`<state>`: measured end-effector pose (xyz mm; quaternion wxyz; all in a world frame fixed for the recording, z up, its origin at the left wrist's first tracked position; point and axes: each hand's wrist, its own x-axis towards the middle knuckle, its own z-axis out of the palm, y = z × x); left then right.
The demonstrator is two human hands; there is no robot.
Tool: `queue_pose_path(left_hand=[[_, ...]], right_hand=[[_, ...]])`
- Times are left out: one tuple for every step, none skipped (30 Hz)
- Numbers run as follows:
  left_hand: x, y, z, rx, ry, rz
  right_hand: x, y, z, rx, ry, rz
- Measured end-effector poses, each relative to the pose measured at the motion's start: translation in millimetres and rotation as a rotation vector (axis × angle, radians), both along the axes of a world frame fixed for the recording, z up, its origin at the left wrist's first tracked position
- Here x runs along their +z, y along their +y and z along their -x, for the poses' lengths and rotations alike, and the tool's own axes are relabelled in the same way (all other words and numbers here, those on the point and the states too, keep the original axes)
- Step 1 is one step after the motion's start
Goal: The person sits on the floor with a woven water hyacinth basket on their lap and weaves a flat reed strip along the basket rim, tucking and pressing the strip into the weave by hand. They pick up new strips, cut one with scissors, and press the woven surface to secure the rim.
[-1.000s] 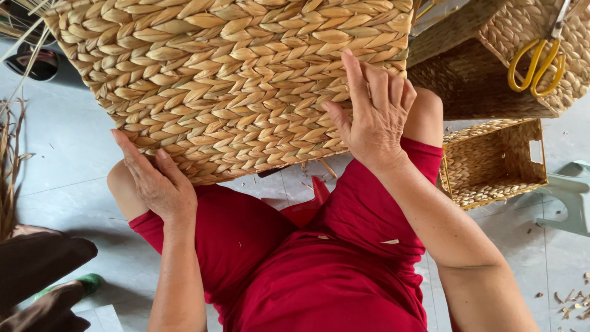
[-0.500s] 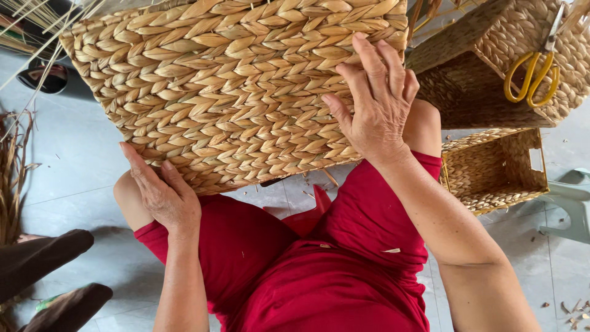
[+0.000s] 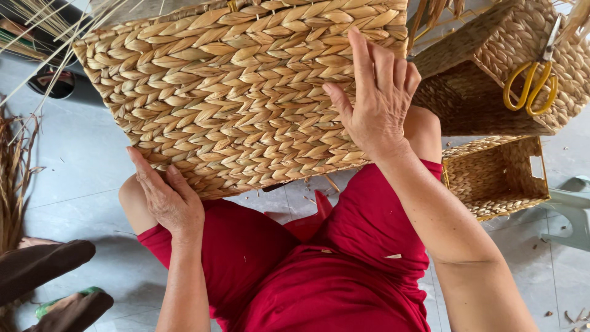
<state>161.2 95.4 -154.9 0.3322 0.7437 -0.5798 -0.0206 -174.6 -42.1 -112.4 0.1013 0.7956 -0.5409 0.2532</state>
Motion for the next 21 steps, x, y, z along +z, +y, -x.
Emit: queue_pose_path(left_hand=[[-0.1,-0.1,0.1,0.000,0.008,0.002],[0.0,-0.3,0.2,0.000,0.017,0.004],[0.1,-0.7,0.4,0.000,0.025,0.008],[0.3,-1.0,0.6,0.003,0.019,0.009],[0.7,-1.1,1.0,0.005,0.013,0.008],[1.0,-1.4,1.4,0.007,0.008,0.007],[1.5,-1.4,1.8,0.009,0.021,0.001],[1.9,-1.6,2.2,0.010,0.033,-0.003],[2.4,-1.8,2.6,0.012,0.046,-0.007],[2.7,-1.9,2.9,0.012,0.045,-0.005],[3.0,-2.2,3.2,0.012,0.043,-0.002],[3.3,-2.5,3.4,0.012,0.042,0.001],[3.6,-2.8,3.6,0.011,0.034,0.004],[3.9,-3.2,3.8,0.010,0.025,0.007],[4.2,-3.5,3.9,0.009,0.017,0.011],[4.7,-3.8,4.2,0.010,0.020,0.006],[5.3,-4.1,4.4,0.011,0.024,0.002],[5.8,-4.3,4.6,0.012,0.027,-0.003],[6.4,-4.5,4.8,0.010,0.027,0.000],[6.9,-4.6,5.1,0.008,0.026,0.003],[7.3,-4.7,5.2,0.007,0.026,0.006]], right_hand=[[0.7,-1.9,-0.8,-0.007,0.005,0.000],[1.3,-3.4,-1.5,-0.007,0.010,0.005],[1.7,-4.7,-2.3,-0.006,0.015,0.010],[2.1,-5.7,-2.9,-0.005,0.021,0.015],[2.4,-6.2,-3.3,-0.001,0.020,0.023],[2.6,-6.9,-3.4,0.001,0.018,0.031],[2.8,-7.4,-3.4,0.004,0.018,0.040],[2.9,-8.1,-3.1,0.007,0.019,0.043],[3.1,-8.8,-2.8,0.009,0.020,0.046],[3.0,-9.4,-2.4,0.012,0.021,0.047],[3.0,-10.1,-2.1,0.012,0.020,0.045],[2.9,-10.6,-1.8,0.011,0.018,0.043],[2.7,-11.1,-1.6,0.010,0.016,0.041],[2.7,-11.4,-1.5,0.010,0.015,0.049],[2.4,-11.5,-1.5,0.010,0.014,0.057],[2.4,-11.7,-1.4,0.009,0.014,0.066],[2.3,-11.7,-1.3,0.000,0.005,0.055],[2.4,-12.0,-1.1,-0.009,-0.005,0.045],[2.4,-12.5,-0.8,-0.017,-0.014,0.035],[2.4,-13.3,-0.4,-0.018,-0.017,0.051],[2.5,-14.7,0.2,-0.019,-0.020,0.067]])
